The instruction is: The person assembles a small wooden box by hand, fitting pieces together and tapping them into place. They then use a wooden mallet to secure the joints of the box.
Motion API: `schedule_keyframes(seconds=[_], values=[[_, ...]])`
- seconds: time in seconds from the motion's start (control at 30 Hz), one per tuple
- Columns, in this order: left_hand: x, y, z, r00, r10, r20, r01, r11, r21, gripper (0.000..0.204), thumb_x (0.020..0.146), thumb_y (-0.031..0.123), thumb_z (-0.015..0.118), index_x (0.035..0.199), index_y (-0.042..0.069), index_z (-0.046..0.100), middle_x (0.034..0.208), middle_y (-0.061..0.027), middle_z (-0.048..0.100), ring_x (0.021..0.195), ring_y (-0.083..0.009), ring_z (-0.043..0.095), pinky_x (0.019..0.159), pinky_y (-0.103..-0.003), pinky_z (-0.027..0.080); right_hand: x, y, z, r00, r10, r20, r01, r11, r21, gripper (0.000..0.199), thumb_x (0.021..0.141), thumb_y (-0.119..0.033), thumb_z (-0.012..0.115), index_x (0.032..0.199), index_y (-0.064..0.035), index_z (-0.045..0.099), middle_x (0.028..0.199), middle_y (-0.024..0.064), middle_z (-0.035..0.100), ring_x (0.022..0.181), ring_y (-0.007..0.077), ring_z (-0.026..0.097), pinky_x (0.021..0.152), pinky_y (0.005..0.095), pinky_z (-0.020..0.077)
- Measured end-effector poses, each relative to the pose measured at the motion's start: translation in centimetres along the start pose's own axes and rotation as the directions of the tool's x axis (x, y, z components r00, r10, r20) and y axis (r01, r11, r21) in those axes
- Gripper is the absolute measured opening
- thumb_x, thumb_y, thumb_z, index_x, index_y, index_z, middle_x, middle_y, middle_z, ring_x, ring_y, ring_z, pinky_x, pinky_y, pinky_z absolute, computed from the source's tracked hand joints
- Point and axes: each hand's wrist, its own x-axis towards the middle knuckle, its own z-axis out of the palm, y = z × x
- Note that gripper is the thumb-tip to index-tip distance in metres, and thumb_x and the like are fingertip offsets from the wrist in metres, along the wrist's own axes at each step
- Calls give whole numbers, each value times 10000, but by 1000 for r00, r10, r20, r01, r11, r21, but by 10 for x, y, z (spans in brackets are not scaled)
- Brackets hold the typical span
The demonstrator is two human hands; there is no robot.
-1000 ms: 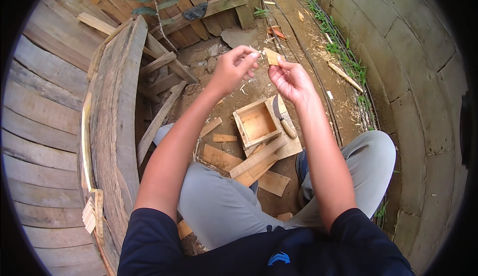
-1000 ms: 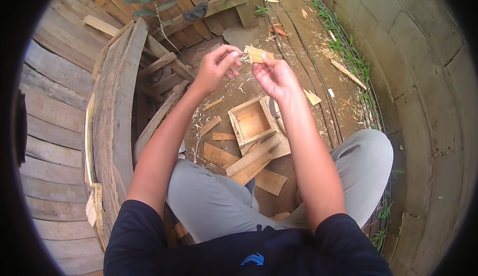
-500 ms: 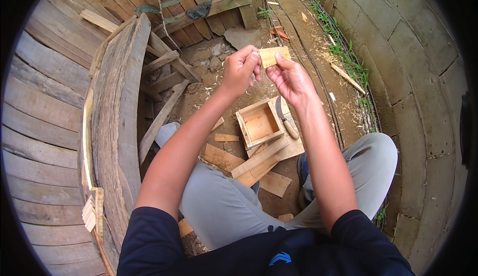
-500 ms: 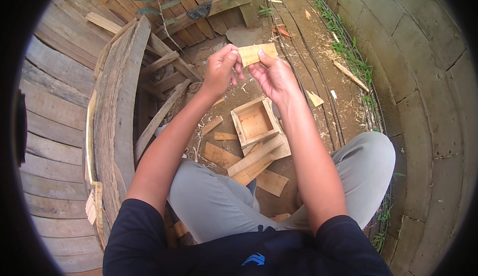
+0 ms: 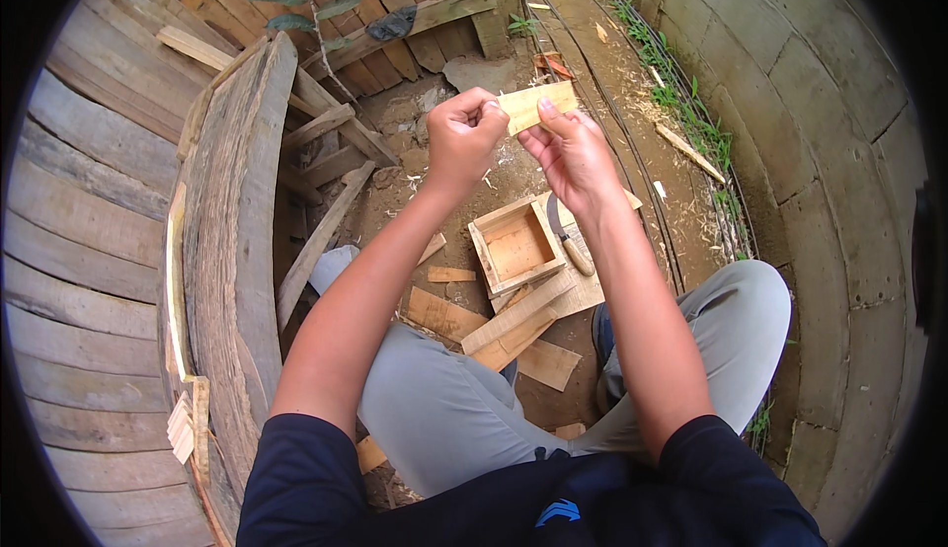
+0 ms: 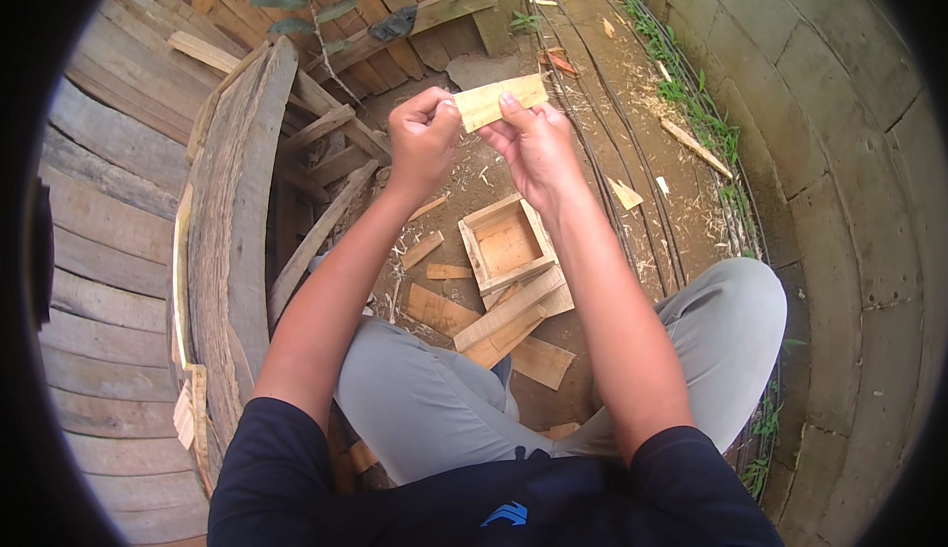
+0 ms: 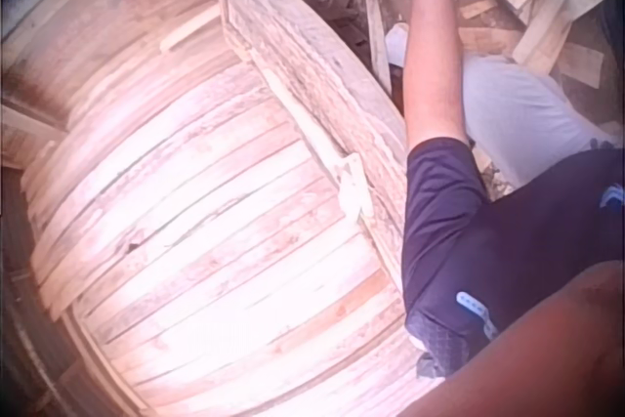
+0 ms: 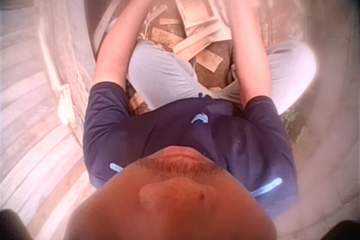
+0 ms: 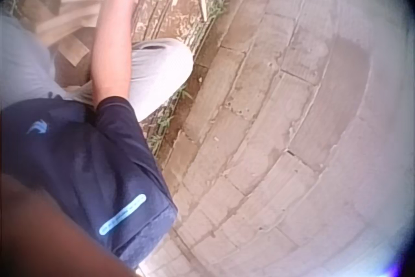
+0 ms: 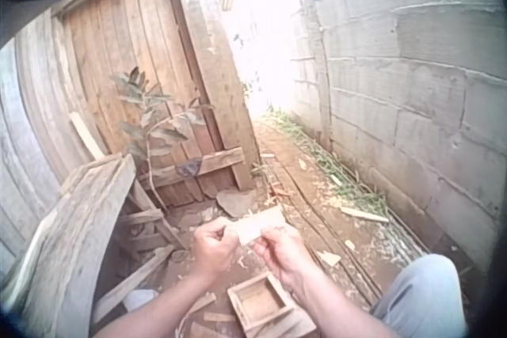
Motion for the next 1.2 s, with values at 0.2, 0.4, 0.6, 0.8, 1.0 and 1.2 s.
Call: schedule_keyframes(seconds=[0.2,0.4,0.6,0.8,1.0,1.2], values=[[1,9,-3,988,-132,84,151,941,-302,247,989,77,526,747,31,553,585,-12,540,458,-67,470,424,-246,354,1,5,0,983,178,55,-185,963,194,235,1048,-104,559,1201,74,548,1130,179,648,953,204,667,821,322,604],[1,7,7,968,-241,71,249,881,-402,267,1006,167,502,755,78,487,574,-3,461,434,-92,414,402,-240,333,2,10,-3,933,330,146,-361,842,401,276,1061,-100,521,1237,113,525,1112,189,626,893,187,634,762,254,595],[-4,0,12,904,-414,105,417,804,-424,302,1024,222,520,753,99,471,581,10,445,439,-90,413,394,-237,314,2,18,-14,929,349,124,-366,811,456,177,1048,-18,508,1153,122,531,1035,170,608,855,178,651,747,221,619],[0,0,11,948,-264,178,298,934,-198,271,1032,194,510,793,67,535,606,-6,514,449,-76,447,403,-235,326,11,18,-28,840,493,227,-526,637,564,166,1005,69,498,1141,163,510,1038,218,613,807,196,667,715,205,638],[3,8,-5,987,49,153,-52,999,13,143,972,157,569,925,26,603,734,-24,600,612,-113,559,578,-284,479,11,7,-16,841,475,257,-524,600,604,142,1004,78,482,1112,154,534,990,201,637,815,202,704,741,217,660],[16,14,-7,896,409,172,-443,799,407,195,981,230,651,1007,37,656,958,-71,619,816,-183,593,741,-331,488,16,-28,2,758,570,319,-652,681,333,214,1061,-103,385,1053,33,550,834,73,628,594,96,602,573,231,599]])
